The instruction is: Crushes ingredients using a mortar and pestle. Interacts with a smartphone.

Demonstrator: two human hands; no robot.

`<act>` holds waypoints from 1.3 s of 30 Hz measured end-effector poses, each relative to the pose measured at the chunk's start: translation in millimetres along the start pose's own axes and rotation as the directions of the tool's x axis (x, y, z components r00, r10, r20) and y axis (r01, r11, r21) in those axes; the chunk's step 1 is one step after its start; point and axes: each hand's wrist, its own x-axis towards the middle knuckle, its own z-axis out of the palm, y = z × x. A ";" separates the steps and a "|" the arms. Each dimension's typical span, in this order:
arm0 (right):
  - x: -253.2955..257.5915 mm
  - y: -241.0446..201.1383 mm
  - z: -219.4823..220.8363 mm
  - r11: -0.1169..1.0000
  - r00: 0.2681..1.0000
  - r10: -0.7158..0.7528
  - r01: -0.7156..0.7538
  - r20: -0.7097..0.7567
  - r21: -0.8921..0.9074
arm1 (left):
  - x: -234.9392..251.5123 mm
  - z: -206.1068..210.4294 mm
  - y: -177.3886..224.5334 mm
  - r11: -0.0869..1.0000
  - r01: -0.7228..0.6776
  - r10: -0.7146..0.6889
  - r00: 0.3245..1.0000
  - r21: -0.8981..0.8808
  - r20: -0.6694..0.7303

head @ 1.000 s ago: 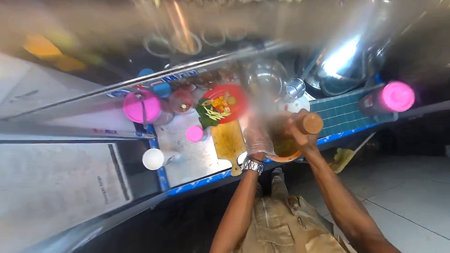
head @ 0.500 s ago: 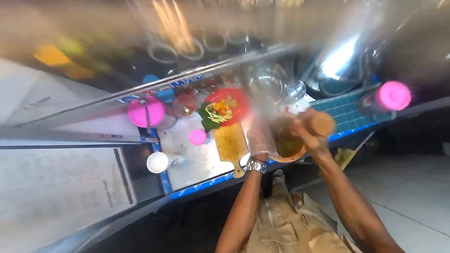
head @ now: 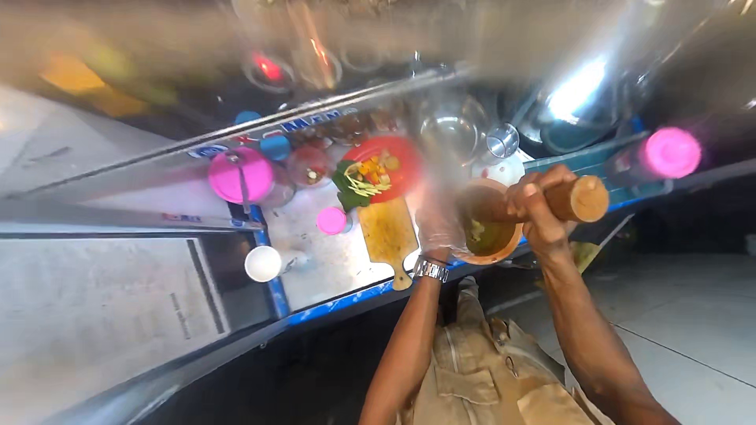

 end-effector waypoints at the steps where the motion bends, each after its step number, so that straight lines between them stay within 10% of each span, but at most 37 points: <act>1: 3.7 12.2 0.6 0.999 0.999 -0.040 0.039 -0.027 -0.027 | 0.4 1.3 -1.7 1.000 -0.015 0.015 1.000 -0.011 -0.017; 9: 29.1 40.1 10.2 0.937 0.981 0.176 -0.193 -0.084 -0.291 | -1.3 7.8 -10.7 1.000 -0.026 0.026 0.999 0.010 -0.038; 18: 2.6 17.2 3.3 0.988 0.992 -0.123 0.125 0.032 -0.089 | 0.0 4.8 -5.1 0.999 -0.043 0.043 0.999 -0.014 -0.028; 23: -1.4 35.3 7.9 0.939 0.993 0.109 -0.119 -0.049 -0.322 | -12.8 5.2 -12.5 1.000 -0.007 0.007 1.000 0.000 0.016; 29: -1.1 10.2 1.0 0.990 0.991 -0.130 0.129 -0.006 -0.057 | 16.8 11.1 -5.0 0.999 0.034 -0.032 0.998 0.031 -0.061; 34: -7.6 40.2 -2.6 0.967 0.984 0.106 -0.135 -0.144 -0.216 | 0.2 5.0 -3.6 1.000 0.022 -0.022 1.000 0.012 0.007; 39: -3.6 -17.0 -0.7 0.993 0.993 -0.118 0.118 0.008 -0.007 | -1.5 0.0 -0.9 1.000 -0.006 0.007 1.000 -0.023 0.020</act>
